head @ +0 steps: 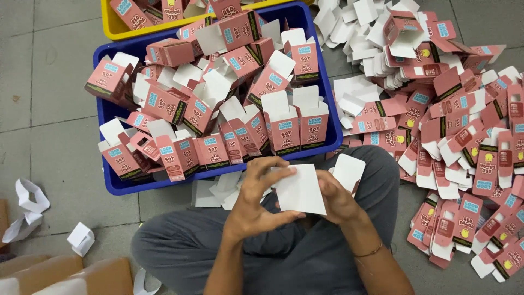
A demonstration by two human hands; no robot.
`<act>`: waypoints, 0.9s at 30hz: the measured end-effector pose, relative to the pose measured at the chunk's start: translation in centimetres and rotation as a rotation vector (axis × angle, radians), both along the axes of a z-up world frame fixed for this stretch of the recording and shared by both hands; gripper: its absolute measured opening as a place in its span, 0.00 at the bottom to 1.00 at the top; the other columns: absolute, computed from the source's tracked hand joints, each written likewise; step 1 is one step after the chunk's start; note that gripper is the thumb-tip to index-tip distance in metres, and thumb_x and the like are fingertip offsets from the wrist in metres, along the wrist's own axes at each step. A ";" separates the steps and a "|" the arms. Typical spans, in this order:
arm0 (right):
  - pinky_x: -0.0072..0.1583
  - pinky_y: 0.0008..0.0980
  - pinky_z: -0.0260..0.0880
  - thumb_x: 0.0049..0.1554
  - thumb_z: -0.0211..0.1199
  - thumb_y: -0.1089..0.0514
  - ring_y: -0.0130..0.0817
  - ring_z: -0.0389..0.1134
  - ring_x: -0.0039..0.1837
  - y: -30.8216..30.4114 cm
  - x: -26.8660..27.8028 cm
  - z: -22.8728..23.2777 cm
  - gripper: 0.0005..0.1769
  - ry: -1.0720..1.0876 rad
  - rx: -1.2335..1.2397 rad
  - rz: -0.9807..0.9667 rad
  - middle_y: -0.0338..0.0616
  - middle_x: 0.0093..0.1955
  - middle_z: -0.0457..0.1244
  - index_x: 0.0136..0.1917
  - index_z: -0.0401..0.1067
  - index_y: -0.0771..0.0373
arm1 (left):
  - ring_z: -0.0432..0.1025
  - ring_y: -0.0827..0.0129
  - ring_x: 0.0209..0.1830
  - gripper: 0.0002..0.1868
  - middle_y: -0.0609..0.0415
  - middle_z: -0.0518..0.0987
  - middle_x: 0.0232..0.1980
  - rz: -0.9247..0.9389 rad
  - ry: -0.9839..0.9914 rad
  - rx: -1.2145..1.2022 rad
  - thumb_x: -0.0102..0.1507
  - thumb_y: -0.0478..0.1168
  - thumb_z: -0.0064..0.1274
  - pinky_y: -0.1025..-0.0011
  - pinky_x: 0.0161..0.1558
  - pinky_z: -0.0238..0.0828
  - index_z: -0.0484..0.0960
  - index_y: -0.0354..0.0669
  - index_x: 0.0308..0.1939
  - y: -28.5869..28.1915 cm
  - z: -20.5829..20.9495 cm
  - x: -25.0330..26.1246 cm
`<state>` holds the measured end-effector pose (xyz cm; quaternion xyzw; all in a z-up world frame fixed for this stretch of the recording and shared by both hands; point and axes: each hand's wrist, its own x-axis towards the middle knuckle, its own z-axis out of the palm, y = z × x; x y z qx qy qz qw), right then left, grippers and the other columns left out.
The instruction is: Folding flat cardboard templates into small product boxes and placing them in a bin.
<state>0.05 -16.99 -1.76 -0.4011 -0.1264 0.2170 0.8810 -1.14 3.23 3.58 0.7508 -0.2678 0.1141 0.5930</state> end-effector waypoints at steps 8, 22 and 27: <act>0.28 0.29 0.74 0.53 0.62 0.45 0.26 0.64 0.28 -0.7 -0.4 -1.7 0.27 0.054 0.086 -0.007 0.46 0.29 0.64 0.47 0.75 0.76 | 0.67 0.56 0.60 0.22 0.48 0.72 0.59 0.046 -0.237 0.249 0.61 0.60 0.59 0.56 0.65 0.49 0.85 0.64 0.56 -0.8 0.4 -0.1; 0.42 0.28 0.73 0.63 0.55 0.63 0.29 0.68 0.38 -1.2 -1.0 -1.4 0.15 0.152 0.010 -0.049 0.55 0.43 0.70 0.54 0.75 0.80 | 0.70 0.62 0.64 0.31 0.53 0.75 0.65 0.064 -0.018 0.324 0.46 0.47 0.75 0.50 0.70 0.48 0.79 0.48 0.50 -1.1 1.4 -0.5; 0.51 0.34 0.78 0.65 0.54 0.67 0.37 0.73 0.45 -1.1 -0.7 -0.9 0.13 0.128 0.039 -0.077 0.60 0.50 0.71 0.55 0.75 0.80 | 0.66 0.55 0.68 0.42 0.48 0.68 0.73 0.074 0.009 0.238 0.50 0.51 0.74 0.54 0.70 0.60 0.71 0.50 0.65 -0.9 1.0 -0.6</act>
